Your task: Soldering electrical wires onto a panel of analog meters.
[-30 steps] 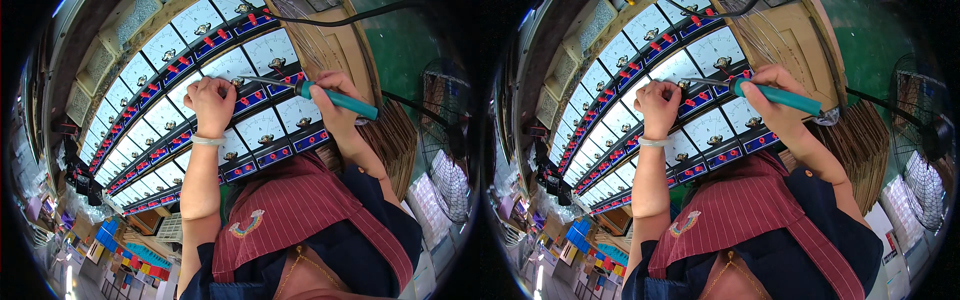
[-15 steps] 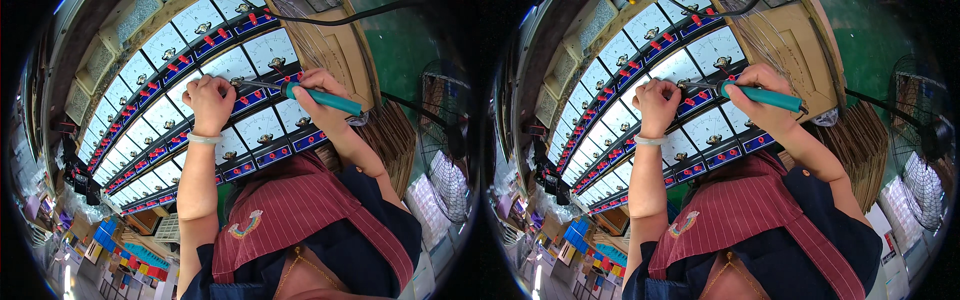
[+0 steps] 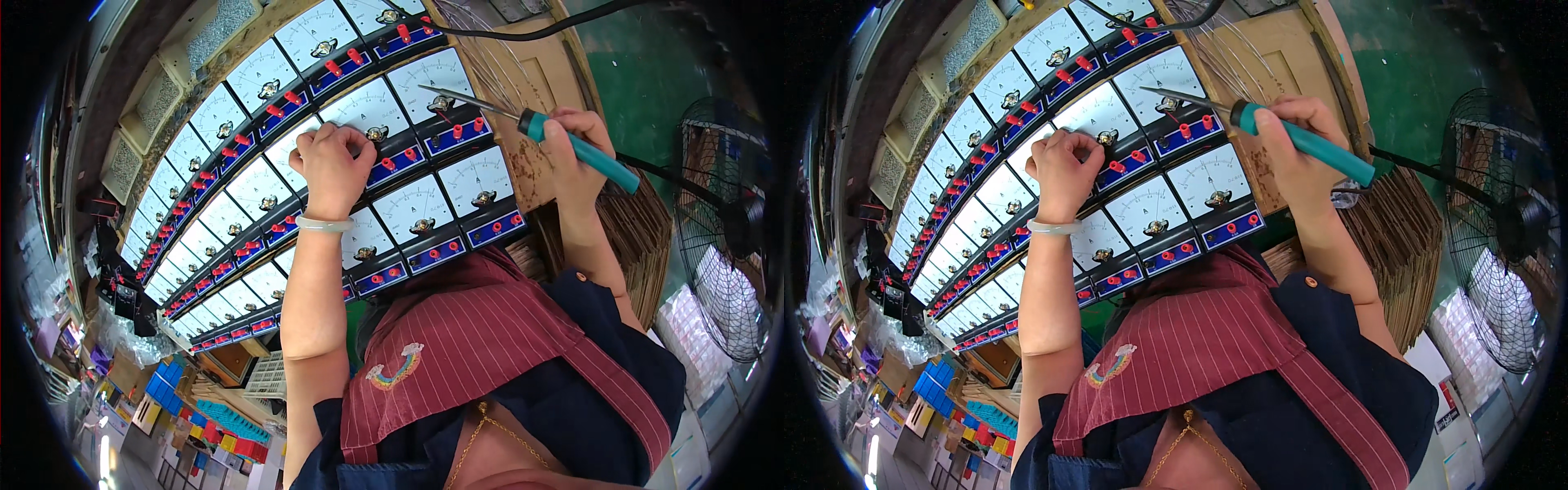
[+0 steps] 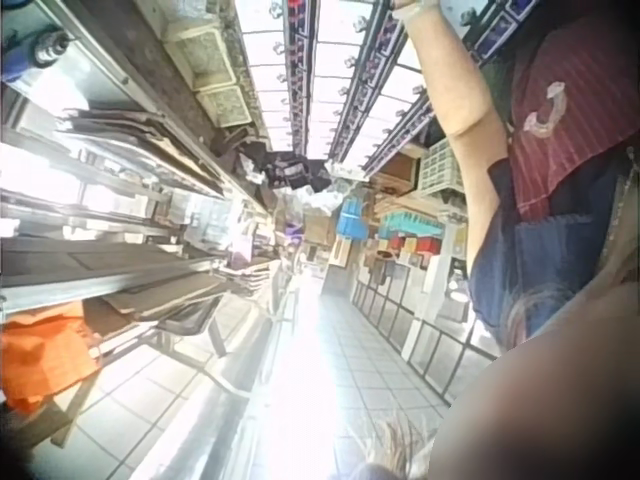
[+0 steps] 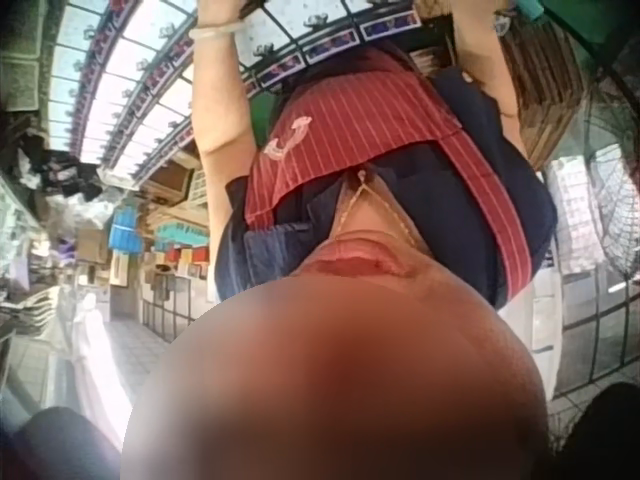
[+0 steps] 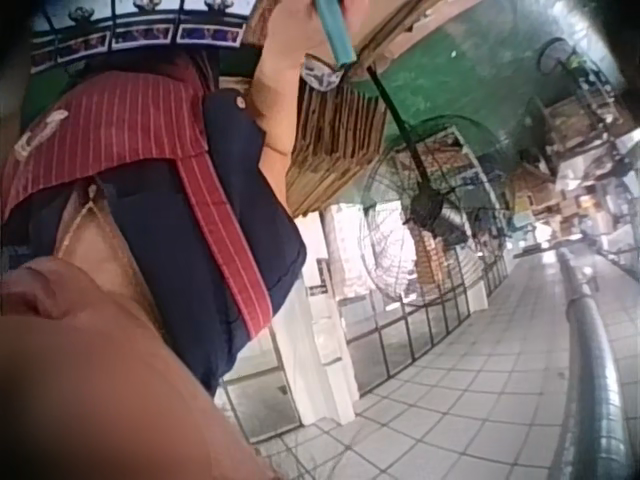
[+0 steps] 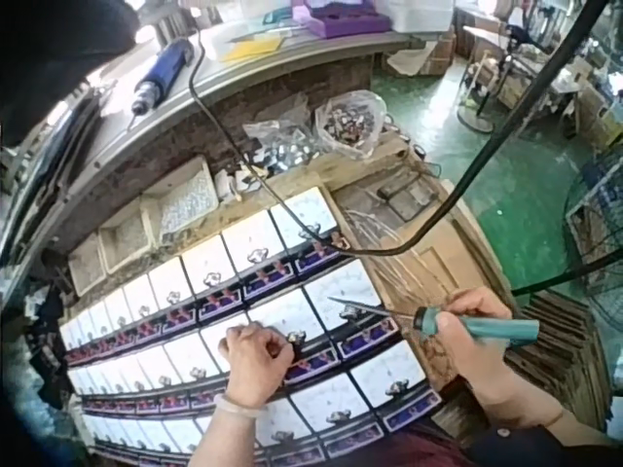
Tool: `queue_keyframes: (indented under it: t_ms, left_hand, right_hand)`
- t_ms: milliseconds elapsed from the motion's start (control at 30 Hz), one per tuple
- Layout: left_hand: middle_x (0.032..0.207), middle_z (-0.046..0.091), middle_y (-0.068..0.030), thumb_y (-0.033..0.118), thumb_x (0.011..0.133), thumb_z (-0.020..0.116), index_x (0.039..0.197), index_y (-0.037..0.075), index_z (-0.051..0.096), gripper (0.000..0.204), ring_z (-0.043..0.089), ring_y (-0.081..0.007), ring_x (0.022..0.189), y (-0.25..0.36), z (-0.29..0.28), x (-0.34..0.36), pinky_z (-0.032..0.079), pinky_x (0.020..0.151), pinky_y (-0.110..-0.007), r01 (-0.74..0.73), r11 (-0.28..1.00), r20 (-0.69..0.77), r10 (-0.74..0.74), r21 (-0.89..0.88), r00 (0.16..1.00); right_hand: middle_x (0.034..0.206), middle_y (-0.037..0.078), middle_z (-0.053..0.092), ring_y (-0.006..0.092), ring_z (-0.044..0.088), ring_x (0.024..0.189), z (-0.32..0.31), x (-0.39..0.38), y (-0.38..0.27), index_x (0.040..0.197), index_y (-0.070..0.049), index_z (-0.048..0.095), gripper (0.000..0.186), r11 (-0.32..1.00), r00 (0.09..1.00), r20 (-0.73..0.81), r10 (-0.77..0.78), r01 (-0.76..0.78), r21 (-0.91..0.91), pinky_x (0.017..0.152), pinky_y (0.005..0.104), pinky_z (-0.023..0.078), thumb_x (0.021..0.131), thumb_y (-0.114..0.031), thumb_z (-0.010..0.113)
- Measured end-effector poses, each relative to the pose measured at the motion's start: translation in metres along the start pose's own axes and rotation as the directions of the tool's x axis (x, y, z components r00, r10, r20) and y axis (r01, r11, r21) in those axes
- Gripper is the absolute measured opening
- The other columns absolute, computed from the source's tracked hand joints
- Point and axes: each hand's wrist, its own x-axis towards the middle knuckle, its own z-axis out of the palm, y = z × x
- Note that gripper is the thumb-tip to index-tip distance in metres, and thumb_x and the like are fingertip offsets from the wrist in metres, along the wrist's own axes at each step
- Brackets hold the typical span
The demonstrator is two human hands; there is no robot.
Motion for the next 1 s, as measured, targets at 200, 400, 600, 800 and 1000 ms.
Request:
queue_keyframes:
  t_ms: [200,400,600,800,1000]
  left_hand:
    - [0.075,0.063,0.0015,0.026,0.069,0.076,0.070,0.015,0.064,0.016,0.051,-0.0253,0.086,0.003,-0.007,0.007,0.030,0.080,-0.043,-0.029,0.999,0.025,0.029,0.019,0.999]
    - [0.070,0.062,0.0006,0.022,0.070,0.076,0.072,0.015,0.062,0.016,0.053,-0.0237,0.079,0.009,-0.013,0.015,0.032,0.077,-0.039,-0.148,0.985,0.076,0.142,0.084,0.987]
    - [0.082,0.059,-0.0001,0.017,0.071,0.072,0.080,0.015,0.064,0.012,0.052,-0.0239,0.091,0.057,0.008,0.036,0.032,0.085,-0.043,-0.511,0.859,-0.064,0.511,0.002,0.858]
    - [0.083,0.055,0.0003,0.016,0.072,0.071,0.080,0.015,0.063,0.011,0.050,-0.0236,0.094,0.077,0.036,0.055,0.031,0.087,-0.045,-0.642,0.766,-0.012,0.642,-0.025,0.766]
    - [0.084,0.057,0.0012,0.014,0.073,0.071,0.082,0.016,0.064,0.011,0.051,-0.0232,0.096,0.081,0.042,0.054,0.031,0.087,-0.043,-0.608,0.791,-0.047,0.606,-0.062,0.794]
  right_hand:
    - [0.089,0.010,0.061,0.0074,0.054,0.071,-0.017,-0.001,0.000,0.087,0.001,0.056,0.014,1.000,0.999,-0.050,-0.019,0.019,0.004,0.064,0.0211,0.044,0.081,0.001,0.068]
    - [0.088,0.010,0.061,0.0084,0.056,0.074,-0.036,-0.002,-0.002,0.088,0.001,0.055,0.013,0.999,0.997,-0.082,-0.008,0.011,0.037,0.064,0.0204,0.045,0.082,0.000,0.067]
    - [0.089,0.010,0.060,0.0073,0.055,0.069,-0.051,0.003,-0.002,0.087,0.001,0.054,0.014,0.999,0.991,-0.131,-0.032,0.036,0.030,0.060,0.0197,0.044,0.082,0.001,0.067]
    - [0.087,0.010,0.061,0.0074,0.054,0.064,-0.068,0.003,0.002,0.087,0.000,0.053,0.013,0.998,0.986,-0.154,-0.060,0.065,0.022,0.058,0.0203,0.044,0.083,0.001,0.066]
    - [0.086,0.009,0.060,0.0075,0.055,0.066,-0.074,0.001,0.002,0.087,0.000,0.053,0.013,0.999,0.986,-0.164,-0.031,0.037,0.033,0.058,0.0205,0.044,0.082,0.002,0.066]
